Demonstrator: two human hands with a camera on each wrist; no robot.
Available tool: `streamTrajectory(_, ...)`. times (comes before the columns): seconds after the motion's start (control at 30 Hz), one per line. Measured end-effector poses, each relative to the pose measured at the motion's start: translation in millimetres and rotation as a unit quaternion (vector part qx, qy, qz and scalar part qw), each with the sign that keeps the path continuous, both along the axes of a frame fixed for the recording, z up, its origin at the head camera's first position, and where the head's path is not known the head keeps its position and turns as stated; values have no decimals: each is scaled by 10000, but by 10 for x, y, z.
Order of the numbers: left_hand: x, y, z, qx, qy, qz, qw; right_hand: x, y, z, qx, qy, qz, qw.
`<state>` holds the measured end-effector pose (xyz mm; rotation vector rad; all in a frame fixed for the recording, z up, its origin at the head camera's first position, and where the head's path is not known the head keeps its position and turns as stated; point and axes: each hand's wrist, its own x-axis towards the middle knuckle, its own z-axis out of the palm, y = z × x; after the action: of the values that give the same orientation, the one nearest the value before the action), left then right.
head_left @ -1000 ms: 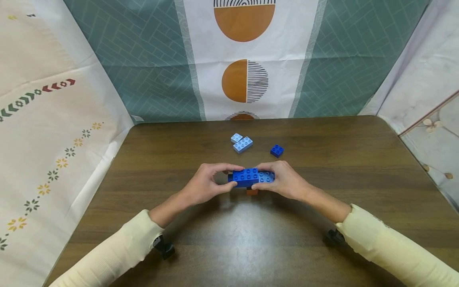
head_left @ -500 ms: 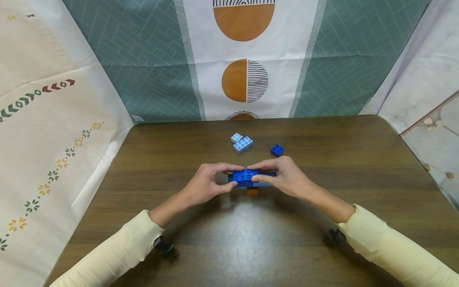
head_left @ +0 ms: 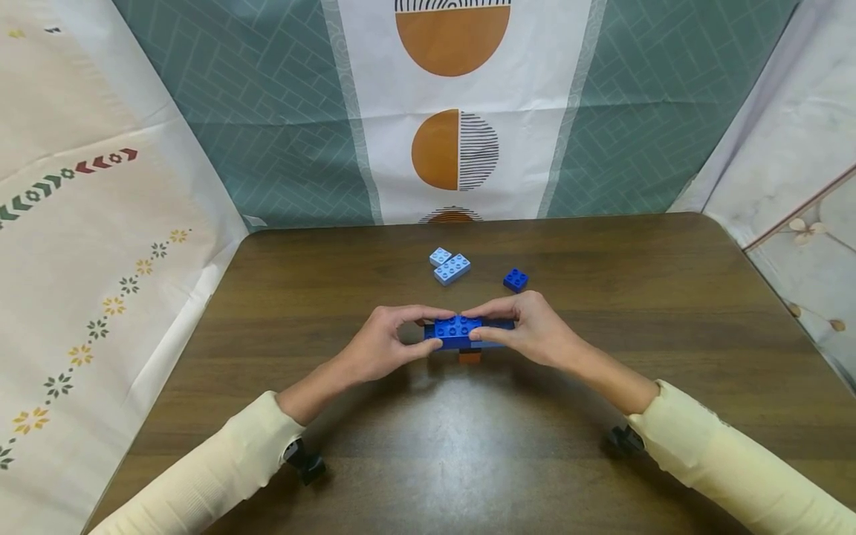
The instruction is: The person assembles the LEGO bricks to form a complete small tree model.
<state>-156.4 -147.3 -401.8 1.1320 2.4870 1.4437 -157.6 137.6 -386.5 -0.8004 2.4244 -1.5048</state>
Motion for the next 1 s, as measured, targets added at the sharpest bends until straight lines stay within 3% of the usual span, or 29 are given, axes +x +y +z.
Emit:
streamTrajectory(0.2,19,-13,-42,272,-511,184,9982,6,-3,-3,-4,-18,34,10000)
streamTrajectory(0.47,36,49,-117,438,-295,517,9973,10,-2,-3,-46,-48,14,10000)
streamTrajectory(1.0,72,127,-214,612,-54,647,9960,-5,13,-35,-273,-4,118,9996)
